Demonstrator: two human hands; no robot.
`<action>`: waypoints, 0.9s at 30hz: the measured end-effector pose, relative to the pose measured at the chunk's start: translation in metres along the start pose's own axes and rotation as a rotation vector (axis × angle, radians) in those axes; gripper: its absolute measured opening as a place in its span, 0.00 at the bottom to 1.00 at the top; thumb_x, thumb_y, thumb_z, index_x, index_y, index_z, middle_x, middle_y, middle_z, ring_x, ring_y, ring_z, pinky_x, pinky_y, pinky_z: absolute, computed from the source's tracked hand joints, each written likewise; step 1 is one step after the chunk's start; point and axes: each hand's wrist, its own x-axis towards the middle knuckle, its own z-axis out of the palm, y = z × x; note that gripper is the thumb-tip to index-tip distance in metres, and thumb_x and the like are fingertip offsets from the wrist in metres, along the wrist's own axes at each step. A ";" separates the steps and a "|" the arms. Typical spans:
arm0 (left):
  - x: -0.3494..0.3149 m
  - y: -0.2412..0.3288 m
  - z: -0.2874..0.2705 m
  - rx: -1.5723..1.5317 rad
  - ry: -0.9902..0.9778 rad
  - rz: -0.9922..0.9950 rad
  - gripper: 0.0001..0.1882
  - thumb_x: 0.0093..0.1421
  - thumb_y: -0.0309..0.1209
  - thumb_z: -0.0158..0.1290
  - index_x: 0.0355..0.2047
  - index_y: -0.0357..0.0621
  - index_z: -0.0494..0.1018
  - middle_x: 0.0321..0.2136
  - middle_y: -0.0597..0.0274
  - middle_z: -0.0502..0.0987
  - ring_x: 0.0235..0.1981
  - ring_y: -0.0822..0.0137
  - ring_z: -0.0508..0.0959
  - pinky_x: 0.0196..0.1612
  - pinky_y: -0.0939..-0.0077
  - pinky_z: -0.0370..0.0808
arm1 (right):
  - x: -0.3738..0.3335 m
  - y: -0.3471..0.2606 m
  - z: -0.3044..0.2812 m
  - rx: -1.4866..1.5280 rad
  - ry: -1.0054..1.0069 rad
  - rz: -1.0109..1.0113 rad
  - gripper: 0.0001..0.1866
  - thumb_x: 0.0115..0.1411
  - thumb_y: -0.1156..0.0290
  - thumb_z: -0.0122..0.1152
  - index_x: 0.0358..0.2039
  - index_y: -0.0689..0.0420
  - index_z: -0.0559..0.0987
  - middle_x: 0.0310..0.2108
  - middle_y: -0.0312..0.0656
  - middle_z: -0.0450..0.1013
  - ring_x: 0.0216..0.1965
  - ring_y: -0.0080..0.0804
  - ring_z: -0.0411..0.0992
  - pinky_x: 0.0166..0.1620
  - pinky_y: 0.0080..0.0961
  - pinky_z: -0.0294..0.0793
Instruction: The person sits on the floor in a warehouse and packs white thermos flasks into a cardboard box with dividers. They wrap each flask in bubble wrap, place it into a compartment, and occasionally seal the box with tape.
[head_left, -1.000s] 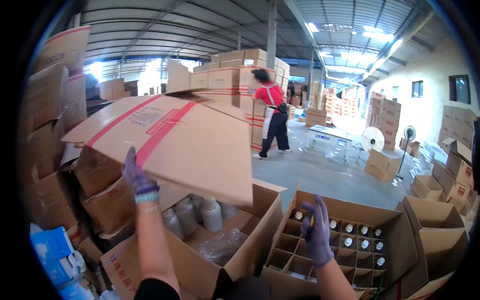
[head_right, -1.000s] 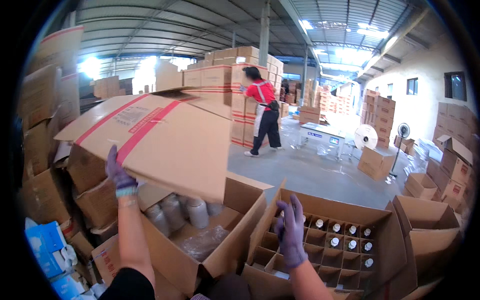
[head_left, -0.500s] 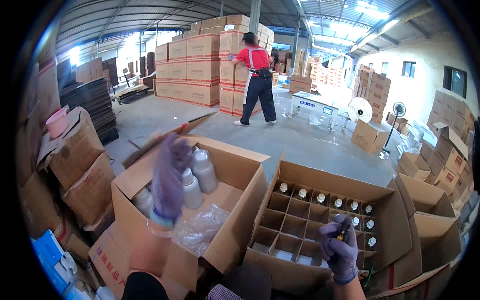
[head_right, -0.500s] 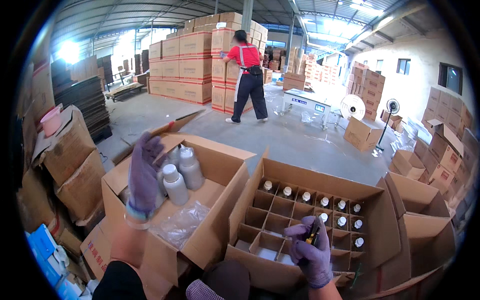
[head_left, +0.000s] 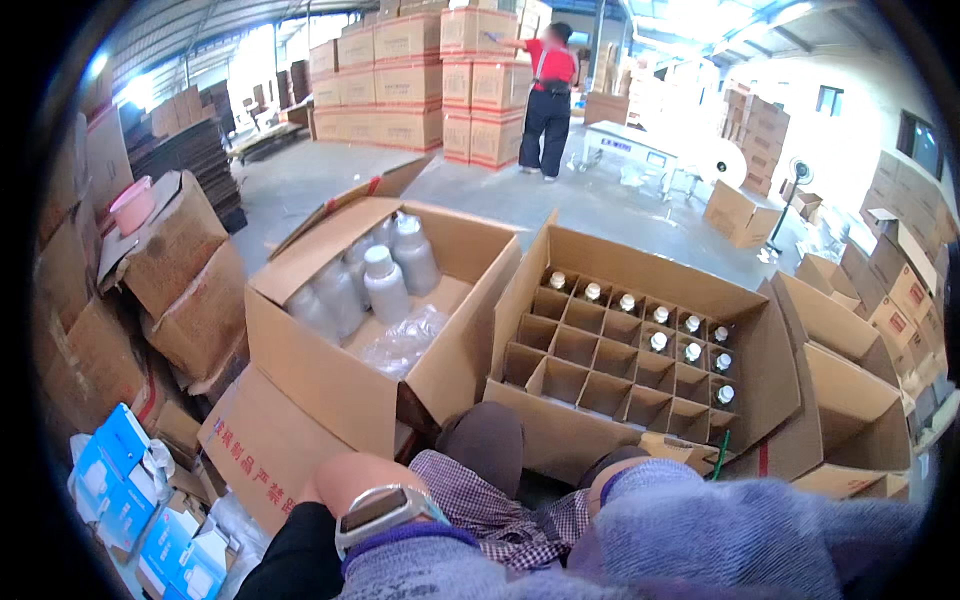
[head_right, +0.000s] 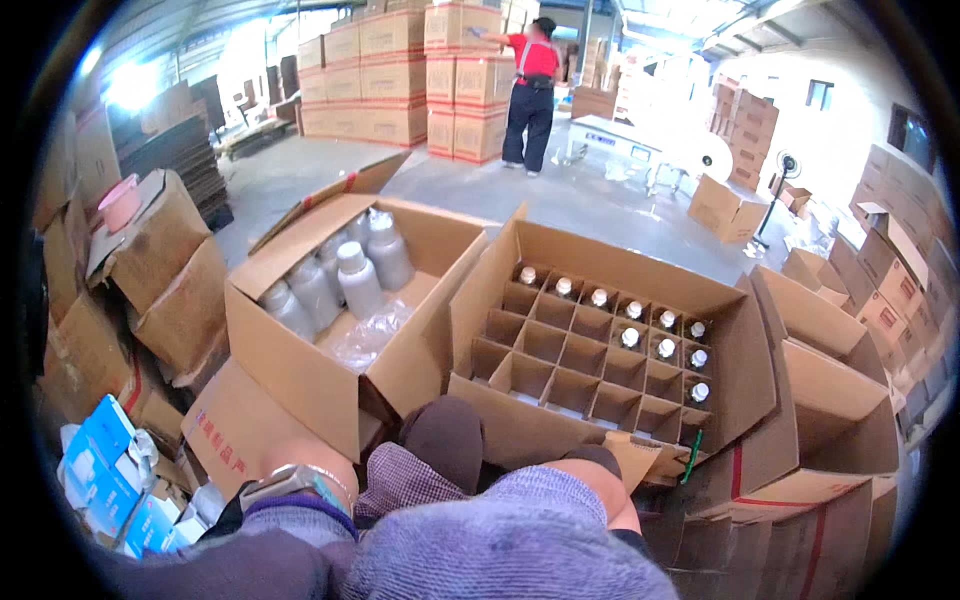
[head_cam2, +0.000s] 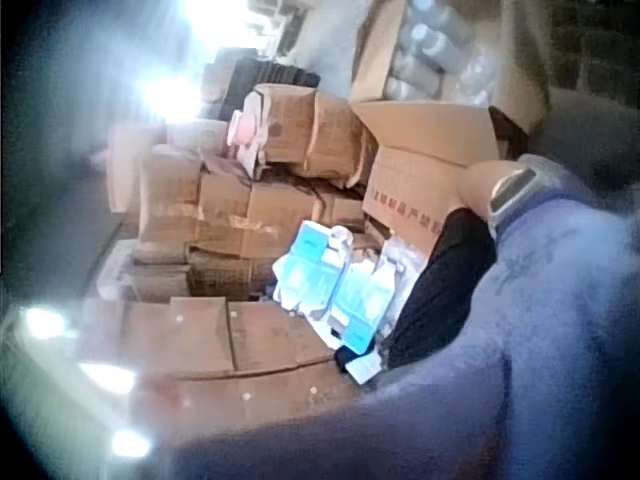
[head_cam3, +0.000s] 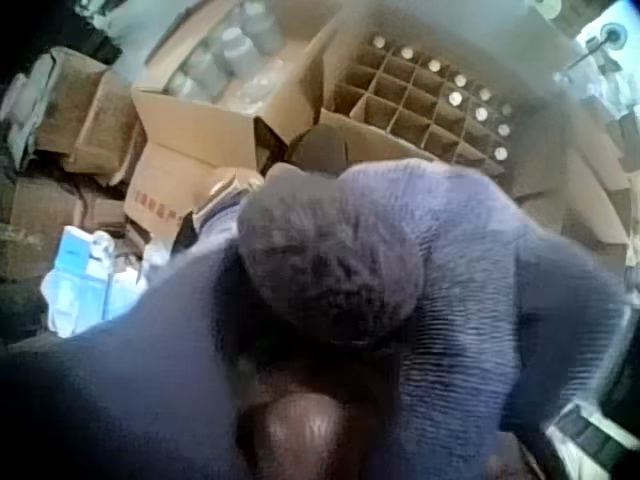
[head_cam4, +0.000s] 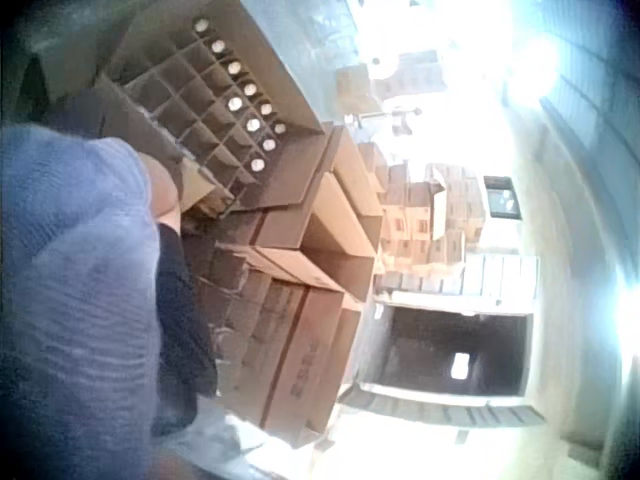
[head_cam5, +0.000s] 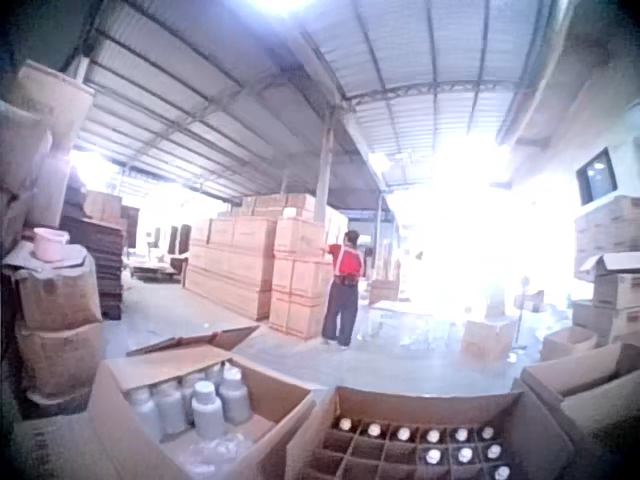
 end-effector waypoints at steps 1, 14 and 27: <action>-0.009 0.011 0.005 0.029 0.015 -0.011 0.29 0.70 0.50 0.43 0.64 0.45 0.65 0.59 0.53 0.71 0.57 0.57 0.74 0.60 0.54 0.68 | 0.002 -0.005 0.011 0.004 0.001 0.000 0.18 0.60 0.74 0.53 0.52 0.54 0.71 0.42 0.49 0.75 0.25 0.29 0.69 0.29 0.29 0.72; -0.102 0.103 0.013 0.204 0.217 0.001 0.30 0.68 0.50 0.47 0.62 0.44 0.67 0.57 0.53 0.72 0.56 0.55 0.74 0.59 0.55 0.69 | 0.011 -0.026 0.091 0.010 -0.060 -0.013 0.14 0.64 0.70 0.49 0.50 0.53 0.73 0.40 0.45 0.74 0.28 0.31 0.70 0.32 0.32 0.72; -0.076 0.071 0.061 0.060 -0.144 -0.143 0.30 0.65 0.49 0.52 0.60 0.43 0.69 0.56 0.53 0.74 0.56 0.54 0.75 0.59 0.56 0.71 | 0.031 -0.021 0.160 0.078 -0.231 0.038 0.13 0.68 0.66 0.45 0.48 0.52 0.75 0.38 0.41 0.73 0.32 0.33 0.71 0.35 0.36 0.72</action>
